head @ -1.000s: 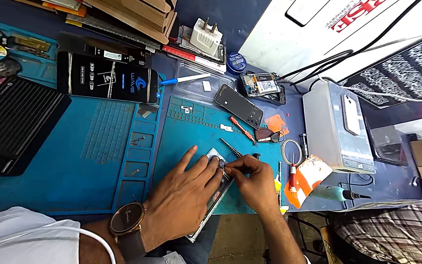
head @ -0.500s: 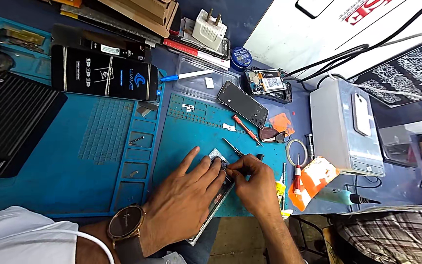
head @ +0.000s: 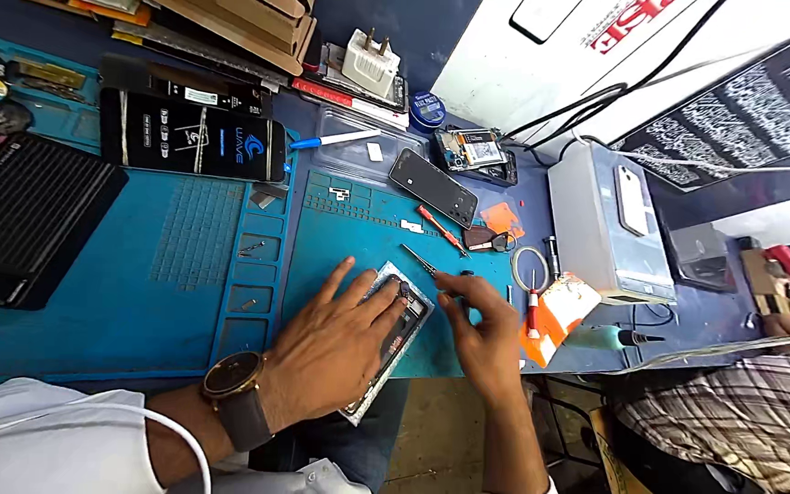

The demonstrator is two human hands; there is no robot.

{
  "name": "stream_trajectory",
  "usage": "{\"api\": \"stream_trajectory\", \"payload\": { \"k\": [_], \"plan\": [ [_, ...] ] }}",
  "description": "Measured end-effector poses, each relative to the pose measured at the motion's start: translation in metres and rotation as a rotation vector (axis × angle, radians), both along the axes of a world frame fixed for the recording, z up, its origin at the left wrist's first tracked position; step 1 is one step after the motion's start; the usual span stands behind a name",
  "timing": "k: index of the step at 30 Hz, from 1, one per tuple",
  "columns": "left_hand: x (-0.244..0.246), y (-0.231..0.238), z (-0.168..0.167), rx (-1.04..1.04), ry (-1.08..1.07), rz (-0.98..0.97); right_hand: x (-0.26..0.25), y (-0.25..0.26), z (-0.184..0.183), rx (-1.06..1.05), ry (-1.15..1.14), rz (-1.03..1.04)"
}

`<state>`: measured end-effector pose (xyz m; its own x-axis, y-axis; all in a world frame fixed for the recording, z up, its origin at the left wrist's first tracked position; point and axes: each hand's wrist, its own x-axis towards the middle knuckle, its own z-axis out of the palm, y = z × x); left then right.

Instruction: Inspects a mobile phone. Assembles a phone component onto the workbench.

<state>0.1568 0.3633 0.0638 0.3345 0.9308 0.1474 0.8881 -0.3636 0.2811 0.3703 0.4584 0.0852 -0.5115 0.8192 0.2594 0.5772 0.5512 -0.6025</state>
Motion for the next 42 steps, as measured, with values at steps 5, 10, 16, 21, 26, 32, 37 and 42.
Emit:
{"api": "stream_trajectory", "payload": {
  "k": [5, 10, 16, 21, 26, 32, 37, 42],
  "plan": [
    [-0.002, -0.004, 0.002, -0.001, 0.014, 0.014, -0.023, 0.019, 0.003, -0.064, -0.278, 0.170],
    [-0.004, -0.002, 0.006, -0.021, 0.023, 0.005, -0.019, 0.021, -0.002, -0.055, -0.180, 0.183],
    [-0.001, 0.003, 0.008, -0.002, 0.036, 0.018, 0.005, 0.022, -0.005, 0.069, -0.203, 0.252],
    [0.006, 0.004, 0.009, 0.000, 0.067, 0.020, 0.013, 0.003, -0.001, 0.271, -0.346, 0.197],
    [0.011, 0.004, 0.009, -0.017, 0.084, 0.034, 0.032, -0.016, 0.007, 0.282, -0.276, -0.271],
    [0.015, 0.001, 0.007, 0.004, 0.105, 0.039, 0.031, -0.018, 0.017, 0.026, -0.452, -0.490],
    [0.016, -0.003, 0.005, 0.004, 0.089, 0.058, 0.008, -0.011, 0.015, -0.022, -0.644, -0.513],
    [0.017, -0.007, 0.001, -0.046, 0.043, 0.091, 0.012, 0.002, 0.025, -0.132, -0.503, -0.620]
  ]
}}
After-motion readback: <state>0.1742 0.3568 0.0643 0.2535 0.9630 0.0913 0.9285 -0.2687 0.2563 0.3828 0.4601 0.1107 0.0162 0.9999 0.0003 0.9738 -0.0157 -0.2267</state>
